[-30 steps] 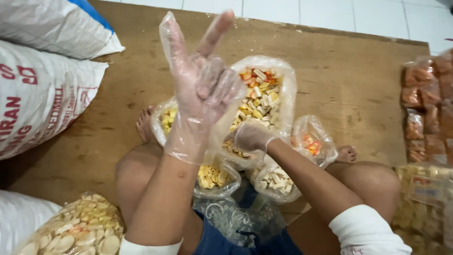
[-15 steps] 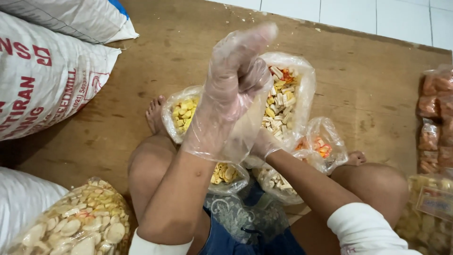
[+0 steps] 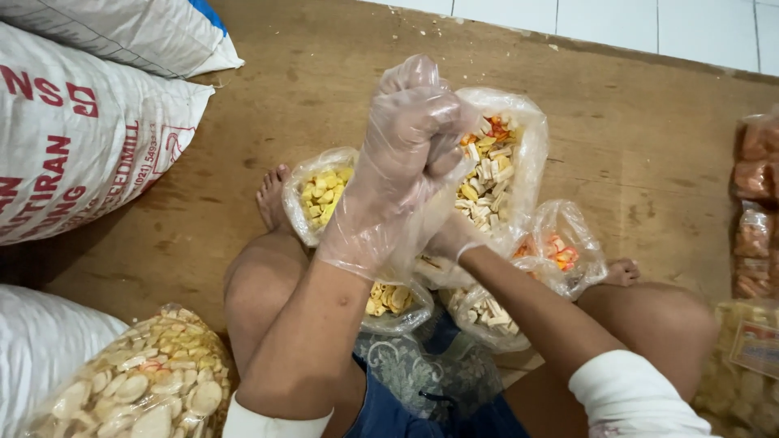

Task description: The person sits on the floor and sorts a mixed pile of dried fruit pieces by hand. They pick individual pieces from a central bag and place them into separate smaller bags based on type or color.

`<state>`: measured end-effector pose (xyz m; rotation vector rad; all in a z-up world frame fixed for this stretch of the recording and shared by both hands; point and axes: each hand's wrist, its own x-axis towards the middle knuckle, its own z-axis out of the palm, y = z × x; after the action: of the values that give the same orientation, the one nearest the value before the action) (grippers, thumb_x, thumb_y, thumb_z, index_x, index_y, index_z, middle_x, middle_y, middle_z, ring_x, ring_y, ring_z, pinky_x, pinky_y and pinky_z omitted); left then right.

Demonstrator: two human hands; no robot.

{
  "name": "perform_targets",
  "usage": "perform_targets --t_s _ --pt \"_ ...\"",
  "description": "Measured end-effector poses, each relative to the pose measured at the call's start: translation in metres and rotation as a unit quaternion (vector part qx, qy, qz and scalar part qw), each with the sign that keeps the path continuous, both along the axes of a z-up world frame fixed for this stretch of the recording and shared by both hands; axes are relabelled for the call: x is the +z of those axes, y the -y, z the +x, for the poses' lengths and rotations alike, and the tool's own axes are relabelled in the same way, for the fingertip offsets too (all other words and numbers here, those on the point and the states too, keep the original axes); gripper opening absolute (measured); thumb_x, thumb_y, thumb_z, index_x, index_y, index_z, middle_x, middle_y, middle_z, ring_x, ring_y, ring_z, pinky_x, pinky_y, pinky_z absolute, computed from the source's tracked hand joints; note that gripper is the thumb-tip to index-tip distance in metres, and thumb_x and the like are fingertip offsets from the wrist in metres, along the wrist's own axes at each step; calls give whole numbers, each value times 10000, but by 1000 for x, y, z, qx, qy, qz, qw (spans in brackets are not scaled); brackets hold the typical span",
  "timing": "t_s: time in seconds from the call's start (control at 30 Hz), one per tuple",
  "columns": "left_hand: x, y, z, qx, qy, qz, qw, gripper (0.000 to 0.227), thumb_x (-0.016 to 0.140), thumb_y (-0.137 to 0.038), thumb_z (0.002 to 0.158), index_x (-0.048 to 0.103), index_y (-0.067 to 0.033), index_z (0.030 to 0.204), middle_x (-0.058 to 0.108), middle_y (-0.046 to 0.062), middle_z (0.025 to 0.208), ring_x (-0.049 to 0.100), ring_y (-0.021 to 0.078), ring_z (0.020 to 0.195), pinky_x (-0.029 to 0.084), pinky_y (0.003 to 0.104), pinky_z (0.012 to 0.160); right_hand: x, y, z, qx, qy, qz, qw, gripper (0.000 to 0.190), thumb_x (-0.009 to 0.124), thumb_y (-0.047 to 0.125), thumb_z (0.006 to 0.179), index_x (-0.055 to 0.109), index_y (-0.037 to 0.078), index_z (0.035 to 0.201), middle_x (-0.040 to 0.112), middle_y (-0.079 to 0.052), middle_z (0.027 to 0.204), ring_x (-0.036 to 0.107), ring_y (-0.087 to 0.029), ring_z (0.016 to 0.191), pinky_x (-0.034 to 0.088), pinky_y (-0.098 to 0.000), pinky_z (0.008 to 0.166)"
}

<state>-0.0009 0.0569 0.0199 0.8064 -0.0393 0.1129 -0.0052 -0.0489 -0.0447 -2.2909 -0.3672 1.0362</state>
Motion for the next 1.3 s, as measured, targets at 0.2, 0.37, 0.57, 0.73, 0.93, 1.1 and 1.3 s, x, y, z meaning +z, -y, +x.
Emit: perform_targets --t_s 0.2,0.37,0.57,0.73,0.93,1.1,1.3 --pt "-21 -1 18 62 -58 12 996 323 639 142 778 516 -123 639 573 29 553 448 105 332 323 232 227 29 12 34 -73 6 39 997 321 581 189 1033 562 114 722 530 -30 690 447 -138 603 434 -262 564" --pt "7 -1 4 -9 -96 4 995 343 805 -182 758 481 -183 644 449 -89 526 337 65 400 313 217 396 59 34 50 -141 23 78 987 291 630 198 1017 599 111 741 580 -32 700 506 -139 613 448 -258 571" --pt "20 0 -4 -10 -122 73 990 459 723 -535 716 652 -136 933 627 -6 857 510 76 663 379 210 547 65 86 50 -261 46 381 886 161 685 258 1000 689 99 975 668 4 745 621 -67 583 540 -164 547" --pt "33 2 -1 -36 -194 160 967 955 614 -638 541 594 -103 1332 657 152 1281 661 235 1021 575 332 760 92 82 33 -225 74 296 925 192 628 273 1017 684 90 1018 664 -27 804 614 -101 675 538 -208 635" --pt "30 7 -2 -111 -178 189 959 1044 563 -694 567 527 -94 1421 612 206 1449 641 321 1260 601 481 977 90 72 36 -233 96 219 943 234 707 338 915 749 120 988 676 -15 783 587 -93 688 502 -211 650" --pt "24 14 2 -102 -230 149 956 967 611 -579 561 596 -36 1361 689 176 1218 677 254 1088 575 482 1010 83 56 38 -277 87 288 912 144 815 187 832 726 100 758 803 -52 945 751 -100 853 637 -217 770" --pt "33 3 -10 -71 -299 114 945 488 621 -384 816 658 -1 1117 673 107 929 641 215 833 574 346 836 62 55 49 -211 23 275 938 307 775 297 906 641 140 678 702 -23 737 650 -102 712 568 -211 763"
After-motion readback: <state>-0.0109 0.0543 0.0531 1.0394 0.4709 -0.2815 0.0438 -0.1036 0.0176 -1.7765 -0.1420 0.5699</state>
